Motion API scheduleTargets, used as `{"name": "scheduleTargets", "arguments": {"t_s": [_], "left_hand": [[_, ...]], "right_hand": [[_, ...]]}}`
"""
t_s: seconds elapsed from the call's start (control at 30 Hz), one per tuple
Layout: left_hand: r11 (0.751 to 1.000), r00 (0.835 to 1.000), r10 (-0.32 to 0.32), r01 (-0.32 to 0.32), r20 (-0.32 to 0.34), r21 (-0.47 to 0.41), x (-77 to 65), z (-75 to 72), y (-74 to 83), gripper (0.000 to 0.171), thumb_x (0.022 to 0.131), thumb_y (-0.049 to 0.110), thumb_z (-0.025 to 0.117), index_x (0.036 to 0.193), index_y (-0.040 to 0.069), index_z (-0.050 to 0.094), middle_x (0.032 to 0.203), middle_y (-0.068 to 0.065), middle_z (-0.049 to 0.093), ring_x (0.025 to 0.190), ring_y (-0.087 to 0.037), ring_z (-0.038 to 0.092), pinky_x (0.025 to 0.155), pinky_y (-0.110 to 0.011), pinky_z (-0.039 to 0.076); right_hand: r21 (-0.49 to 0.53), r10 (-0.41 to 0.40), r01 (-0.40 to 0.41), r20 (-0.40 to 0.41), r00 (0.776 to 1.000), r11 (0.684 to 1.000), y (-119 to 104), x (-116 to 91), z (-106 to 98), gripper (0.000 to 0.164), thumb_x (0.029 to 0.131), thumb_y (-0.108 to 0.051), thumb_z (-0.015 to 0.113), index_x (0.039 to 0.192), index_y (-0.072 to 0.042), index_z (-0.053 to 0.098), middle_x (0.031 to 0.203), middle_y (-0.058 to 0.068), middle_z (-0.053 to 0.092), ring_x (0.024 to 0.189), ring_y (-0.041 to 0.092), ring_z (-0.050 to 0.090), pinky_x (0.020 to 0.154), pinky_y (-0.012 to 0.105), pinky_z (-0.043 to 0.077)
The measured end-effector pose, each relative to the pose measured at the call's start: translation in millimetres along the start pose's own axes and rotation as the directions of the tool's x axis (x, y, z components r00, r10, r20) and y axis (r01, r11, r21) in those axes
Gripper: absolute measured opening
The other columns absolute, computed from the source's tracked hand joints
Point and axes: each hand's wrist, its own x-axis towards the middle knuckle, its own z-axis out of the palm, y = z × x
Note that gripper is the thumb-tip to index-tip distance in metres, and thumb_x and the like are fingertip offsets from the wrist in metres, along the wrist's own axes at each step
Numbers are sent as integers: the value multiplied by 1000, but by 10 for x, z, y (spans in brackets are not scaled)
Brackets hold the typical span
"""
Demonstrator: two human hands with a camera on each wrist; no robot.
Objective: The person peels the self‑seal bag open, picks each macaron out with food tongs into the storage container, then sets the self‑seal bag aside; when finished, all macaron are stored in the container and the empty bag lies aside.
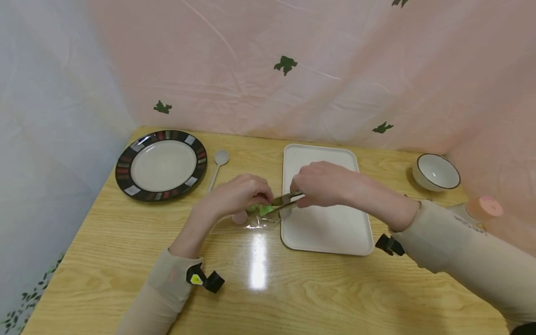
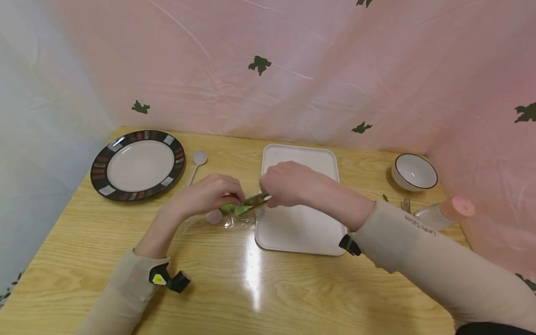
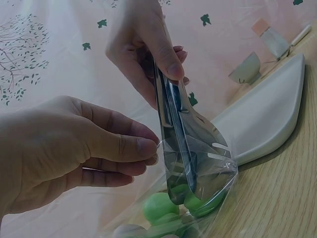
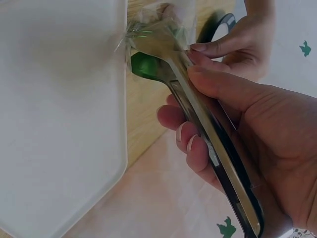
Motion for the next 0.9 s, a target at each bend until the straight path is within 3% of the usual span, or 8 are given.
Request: {"name": "scheduleTargets", "arguments": {"t_s": [0.9], "left_hand": [[1000, 1000, 7, -7, -23, 17, -10, -36, -9, 8, 90, 13, 63, 90, 14, 71, 87, 8, 64, 77, -3, 57, 69, -17, 50]], "right_hand": [[-5, 8, -8, -19, 1000, 1000, 67, -158, -110, 11, 81, -33, 73, 86, -24, 71, 71, -11, 63, 57, 9, 49, 53, 24, 40]]}}
